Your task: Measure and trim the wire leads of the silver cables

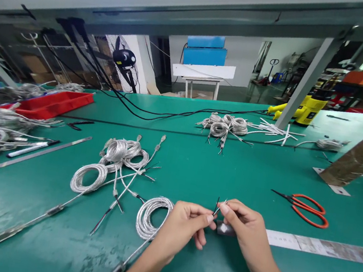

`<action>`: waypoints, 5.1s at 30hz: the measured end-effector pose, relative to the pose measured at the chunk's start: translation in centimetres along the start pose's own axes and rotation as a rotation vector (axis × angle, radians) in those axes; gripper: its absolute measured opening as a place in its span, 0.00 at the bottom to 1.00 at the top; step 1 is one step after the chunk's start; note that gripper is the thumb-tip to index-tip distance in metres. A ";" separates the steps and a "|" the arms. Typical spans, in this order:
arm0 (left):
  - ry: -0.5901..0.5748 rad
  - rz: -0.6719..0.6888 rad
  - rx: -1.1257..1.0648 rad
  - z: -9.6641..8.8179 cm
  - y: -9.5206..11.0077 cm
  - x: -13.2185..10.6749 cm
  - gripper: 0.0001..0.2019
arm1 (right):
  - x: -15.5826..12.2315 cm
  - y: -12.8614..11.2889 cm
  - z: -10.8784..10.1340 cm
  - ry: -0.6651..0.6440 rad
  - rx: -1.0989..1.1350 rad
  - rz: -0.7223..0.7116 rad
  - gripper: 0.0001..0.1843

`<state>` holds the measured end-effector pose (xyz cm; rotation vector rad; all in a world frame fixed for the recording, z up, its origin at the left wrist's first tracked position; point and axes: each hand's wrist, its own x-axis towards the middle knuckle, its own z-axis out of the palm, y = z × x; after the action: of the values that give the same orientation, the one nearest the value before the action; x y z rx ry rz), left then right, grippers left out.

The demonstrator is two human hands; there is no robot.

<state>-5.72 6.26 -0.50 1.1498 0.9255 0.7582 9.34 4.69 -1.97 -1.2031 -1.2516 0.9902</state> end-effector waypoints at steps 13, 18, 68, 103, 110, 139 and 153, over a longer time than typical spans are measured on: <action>0.133 0.066 0.036 0.6 -0.1 0.2 0.08 | -0.5 -0.5 0.0 0.020 -0.076 -0.066 0.10; 0.199 0.091 0.015 0.8 -0.2 0.2 0.07 | -0.7 -0.2 0.6 -0.033 -0.030 -0.034 0.08; 0.184 0.164 0.089 2.0 -0.1 -0.4 0.09 | -1.2 -0.5 0.5 0.061 -0.018 -0.107 0.05; 0.154 0.317 0.026 1.3 0.8 -0.9 0.04 | -2.0 -0.1 2.3 -0.267 0.170 -0.001 0.06; 0.176 0.287 0.041 1.4 1.4 -1.3 0.04 | -2.5 -0.7 2.1 -0.307 0.150 -0.035 0.06; 0.095 0.234 -0.122 1.4 2.1 -1.9 0.04 | -3.3 -0.3 2.4 -0.332 0.093 0.017 0.10; 0.114 0.133 -0.111 1.3 1.7 -1.2 0.07 | -2.8 0.7 3.2 -0.330 0.300 0.129 0.10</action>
<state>-5.12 5.06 1.60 1.0867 0.8961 0.9801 5.94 2.38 -3.29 -0.9191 -1.2312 1.4609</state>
